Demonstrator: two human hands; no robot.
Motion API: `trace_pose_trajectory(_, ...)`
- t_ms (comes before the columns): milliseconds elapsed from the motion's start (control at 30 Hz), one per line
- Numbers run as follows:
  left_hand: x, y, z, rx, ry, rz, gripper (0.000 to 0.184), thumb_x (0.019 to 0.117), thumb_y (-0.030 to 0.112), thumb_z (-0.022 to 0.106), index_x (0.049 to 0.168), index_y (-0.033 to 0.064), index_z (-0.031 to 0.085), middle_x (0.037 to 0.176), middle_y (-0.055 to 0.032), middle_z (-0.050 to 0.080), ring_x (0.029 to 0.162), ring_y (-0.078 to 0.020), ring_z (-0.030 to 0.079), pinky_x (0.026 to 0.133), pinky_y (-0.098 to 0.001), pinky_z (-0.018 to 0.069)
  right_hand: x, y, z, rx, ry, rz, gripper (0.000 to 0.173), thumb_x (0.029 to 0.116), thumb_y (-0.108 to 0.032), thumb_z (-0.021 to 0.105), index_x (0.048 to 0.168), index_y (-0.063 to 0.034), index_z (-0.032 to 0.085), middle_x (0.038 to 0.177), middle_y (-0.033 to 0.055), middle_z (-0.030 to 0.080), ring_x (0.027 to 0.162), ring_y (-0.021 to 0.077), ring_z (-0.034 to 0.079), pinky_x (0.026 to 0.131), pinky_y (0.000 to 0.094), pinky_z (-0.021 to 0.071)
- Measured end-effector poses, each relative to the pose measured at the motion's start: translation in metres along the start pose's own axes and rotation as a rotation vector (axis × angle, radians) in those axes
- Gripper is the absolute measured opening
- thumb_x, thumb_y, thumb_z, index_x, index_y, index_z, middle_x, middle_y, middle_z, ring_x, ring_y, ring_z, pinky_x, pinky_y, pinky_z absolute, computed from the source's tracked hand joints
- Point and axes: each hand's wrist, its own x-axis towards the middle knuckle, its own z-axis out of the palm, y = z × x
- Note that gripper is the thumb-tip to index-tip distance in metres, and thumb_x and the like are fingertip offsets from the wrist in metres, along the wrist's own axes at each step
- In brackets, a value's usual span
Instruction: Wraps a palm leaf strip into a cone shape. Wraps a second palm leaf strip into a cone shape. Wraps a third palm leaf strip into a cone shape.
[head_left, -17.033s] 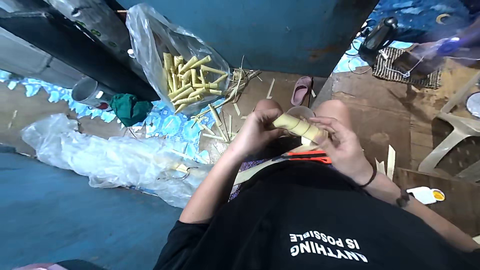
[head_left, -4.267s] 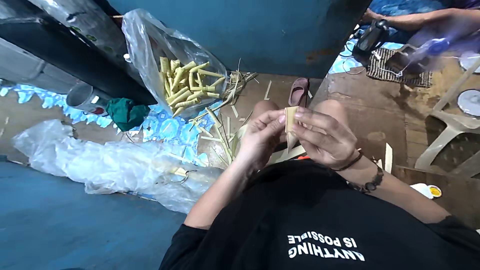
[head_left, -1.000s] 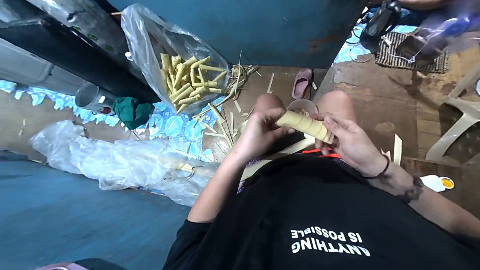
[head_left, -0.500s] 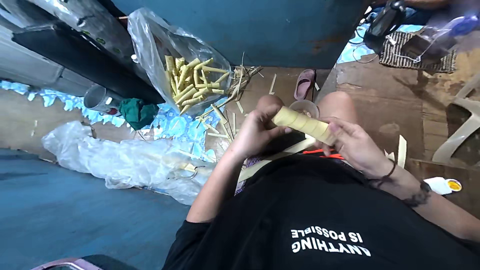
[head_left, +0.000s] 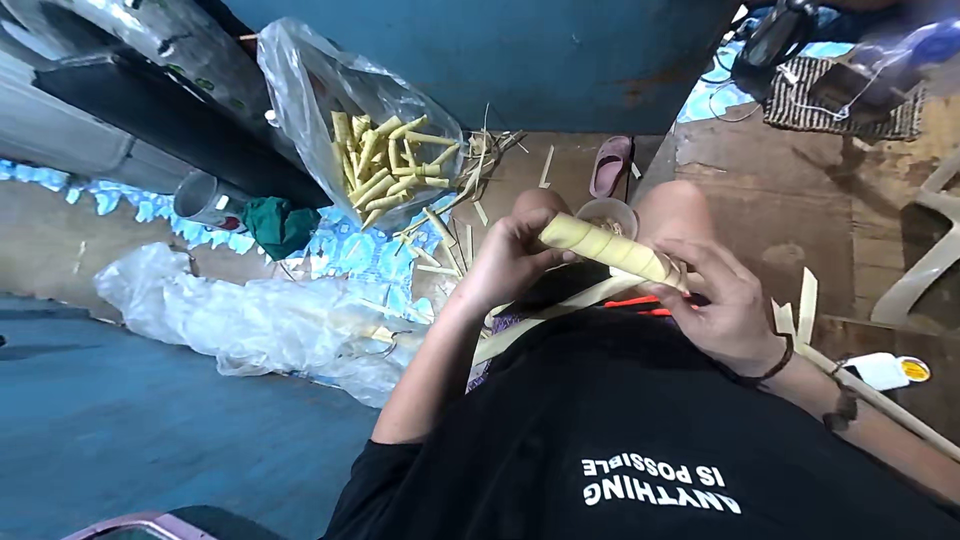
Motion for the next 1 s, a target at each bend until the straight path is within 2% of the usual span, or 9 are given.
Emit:
trace_pose_trajectory(67,0.001,0.001,-0.001,0.027,-0.017,-0.005,0.023,0.0862,0.003,0.079,0.106,0.0017,0.068,0.085,-0.0027,0.071,0.071,-0.0059,0.066,0.068,-0.0238,0.0576,0.0,-0.004,-0.002,0.264,-0.039,0.268,0.033,0.1053,-0.021,0.056,0.134,-0.0063,0.064,0.105,-0.001,0.073,0.085,0.0029,0.069,0.077,0.0193,0.0596)
trace_pose_trajectory(167,0.001,0.0,0.0,0.032,-0.042,0.013,0.019,0.0873,0.002,0.077,0.104,0.0013,0.068,0.085,-0.0022,0.07,0.073,-0.0052,0.066,0.069,-0.0233,0.0568,0.005,-0.012,-0.007,0.676,-0.056,0.708,0.041,0.1129,-0.024,0.029,0.128,-0.0095,0.065,0.076,0.0007,0.069,0.056,0.0049,0.063,0.051,0.0169,0.0541)
trace_pose_trajectory(300,0.001,-0.003,-0.001,0.011,-0.022,-0.006,0.019,0.0873,0.001,0.077,0.104,0.0015,0.067,0.085,-0.0034,0.072,0.073,-0.0077,0.069,0.07,-0.0255,0.0597,-0.013,0.006,-0.002,0.052,-0.01,0.082,0.046,0.1027,-0.033,0.061,0.138,-0.0036,0.061,0.116,0.007,0.069,0.097,0.0088,0.068,0.085,0.0282,0.0594)
trace_pose_trajectory(433,0.002,-0.002,-0.001,0.018,-0.044,-0.011,0.024,0.0879,0.003,0.077,0.109,0.0015,0.066,0.087,-0.0032,0.071,0.074,-0.0059,0.066,0.071,-0.0233,0.0573,-0.004,-0.01,-0.01,0.688,-0.048,0.683,0.039,0.1126,-0.021,0.031,0.128,-0.0077,0.064,0.079,0.0003,0.072,0.059,0.0036,0.065,0.054,0.0158,0.0549)
trace_pose_trajectory(600,0.002,-0.005,-0.005,0.008,-0.02,-0.029,0.021,0.0887,0.003,0.076,0.107,0.002,0.065,0.084,-0.0038,0.071,0.072,-0.0085,0.068,0.069,-0.0257,0.0587,-0.017,0.007,-0.007,0.021,0.005,0.082,0.045,0.1015,-0.03,0.063,0.136,-0.0015,0.061,0.114,0.0079,0.069,0.097,0.0085,0.067,0.085,0.0265,0.0582)
trace_pose_trajectory(733,0.002,-0.005,-0.006,0.018,-0.042,-0.018,0.023,0.0906,0.006,0.075,0.11,0.0023,0.064,0.086,-0.003,0.069,0.073,-0.0065,0.065,0.068,-0.024,0.0557,-0.007,-0.007,-0.011,0.691,-0.056,0.702,0.041,0.1131,-0.023,0.028,0.125,-0.0074,0.063,0.075,-0.0006,0.069,0.054,0.0025,0.061,0.05,0.0147,0.0523)
trace_pose_trajectory(800,0.003,-0.007,-0.006,0.021,-0.035,0.005,0.019,0.0903,0.005,0.075,0.106,0.0022,0.064,0.085,-0.003,0.068,0.073,-0.0071,0.064,0.069,-0.0245,0.0554,-0.01,-0.005,-0.01,0.553,-0.042,0.593,0.037,0.1119,-0.022,0.034,0.127,-0.0077,0.064,0.08,-0.0011,0.071,0.06,0.003,0.065,0.055,0.0161,0.0554)
trace_pose_trajectory(900,0.001,-0.007,-0.009,-0.011,-0.019,-0.006,0.023,0.0902,0.001,0.073,0.111,0.0009,0.062,0.089,-0.0042,0.071,0.077,-0.0094,0.069,0.073,-0.0272,0.0601,-0.02,0.008,-0.007,-0.006,0.004,0.082,0.045,0.1025,-0.033,0.06,0.136,-0.002,0.062,0.114,0.0089,0.069,0.097,0.009,0.067,0.086,0.0271,0.0571)
trace_pose_trajectory(1000,0.002,-0.004,-0.01,-0.024,-0.016,-0.003,0.026,0.0906,0.002,0.073,0.115,0.0016,0.063,0.095,-0.0033,0.07,0.077,-0.0068,0.067,0.072,-0.0239,0.0588,-0.012,-0.004,-0.014,0.517,-0.07,0.502,0.032,0.1098,-0.017,0.041,0.131,-0.0059,0.062,0.093,0.0002,0.074,0.07,0.0025,0.068,0.064,0.0163,0.0568)
